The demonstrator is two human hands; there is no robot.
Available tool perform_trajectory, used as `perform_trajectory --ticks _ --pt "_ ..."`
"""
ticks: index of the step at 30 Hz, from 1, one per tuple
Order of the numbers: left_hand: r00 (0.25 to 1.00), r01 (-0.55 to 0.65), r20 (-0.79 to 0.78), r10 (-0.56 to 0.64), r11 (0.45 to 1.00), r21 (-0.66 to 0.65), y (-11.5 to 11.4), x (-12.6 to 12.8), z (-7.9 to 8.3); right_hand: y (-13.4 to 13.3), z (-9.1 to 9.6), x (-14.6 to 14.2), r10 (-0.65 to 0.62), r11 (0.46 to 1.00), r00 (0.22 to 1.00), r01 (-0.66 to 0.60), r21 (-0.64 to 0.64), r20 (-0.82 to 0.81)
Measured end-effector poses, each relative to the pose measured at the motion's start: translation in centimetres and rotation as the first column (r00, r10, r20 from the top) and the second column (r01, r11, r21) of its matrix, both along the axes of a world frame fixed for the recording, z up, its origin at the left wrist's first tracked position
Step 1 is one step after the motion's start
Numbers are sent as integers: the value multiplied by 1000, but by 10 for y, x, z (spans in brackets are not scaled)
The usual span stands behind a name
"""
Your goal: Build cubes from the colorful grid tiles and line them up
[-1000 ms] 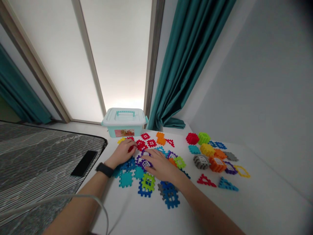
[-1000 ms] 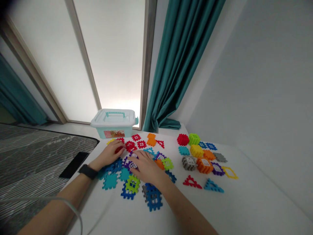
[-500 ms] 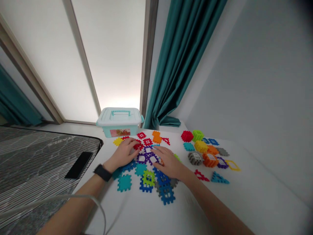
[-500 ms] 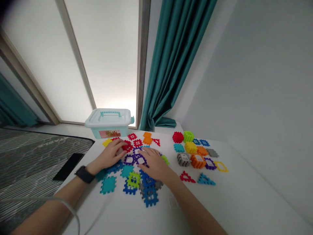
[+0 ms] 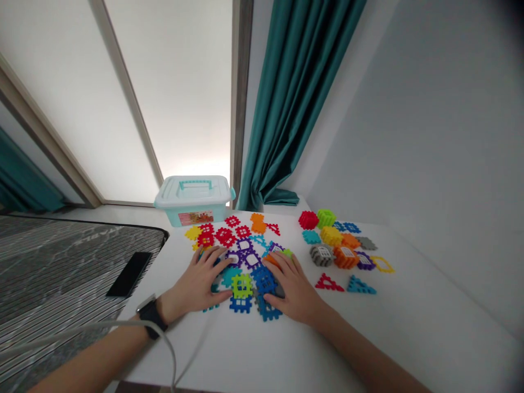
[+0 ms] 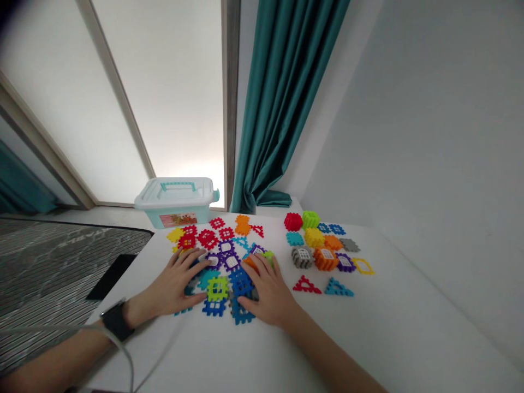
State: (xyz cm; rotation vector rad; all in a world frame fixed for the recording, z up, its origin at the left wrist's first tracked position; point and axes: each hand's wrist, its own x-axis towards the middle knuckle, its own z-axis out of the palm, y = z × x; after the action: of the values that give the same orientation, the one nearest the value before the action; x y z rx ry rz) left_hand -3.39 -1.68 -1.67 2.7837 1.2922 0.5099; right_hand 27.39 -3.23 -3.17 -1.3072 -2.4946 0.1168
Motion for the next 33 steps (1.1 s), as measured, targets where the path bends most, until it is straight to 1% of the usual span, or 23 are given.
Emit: perform_trajectory --ticks 2,7,11,13,16,19,22,26,29,31,33 --pt "1000 -10 16 10 1000 -2 5 9 0 10 0 -6 -30 999 999 31 20 -24" --pt "997 -39 64 38 999 14 23 25 1 33 0 -14 -27 998 997 31 54 -76" --pt "997 -60 48 59 998 27 30 31 0 42 0 -14 -5 998 995 12 65 -104" --pt "998 -61 36 60 998 27 31 33 3 44 -1 -12 9 998 993 -1 68 -113" --pt "999 -39 6 39 999 8 35 35 11 49 0 -11 29 998 992 -22 57 -119" --pt "1000 17 -22 -17 1000 -14 44 36 19 54 2 -12 34 999 993 -30 40 -112" --pt "998 58 -3 -58 998 -37 52 36 19 58 1 -14 15 999 992 -10 39 -123" --pt "996 36 86 -33 999 -28 52 33 12 58 -3 -15 15 999 988 -7 50 -153" --pt "991 62 118 -59 998 -20 47 33 10 61 -2 -14 5 998 985 5 55 -170" --pt "989 87 125 -83 996 -20 45 34 10 70 1 -14 -27 998 986 37 60 -166" --pt "987 97 128 -94 995 -17 43 36 11 84 5 -16 -82 994 986 92 66 -143"
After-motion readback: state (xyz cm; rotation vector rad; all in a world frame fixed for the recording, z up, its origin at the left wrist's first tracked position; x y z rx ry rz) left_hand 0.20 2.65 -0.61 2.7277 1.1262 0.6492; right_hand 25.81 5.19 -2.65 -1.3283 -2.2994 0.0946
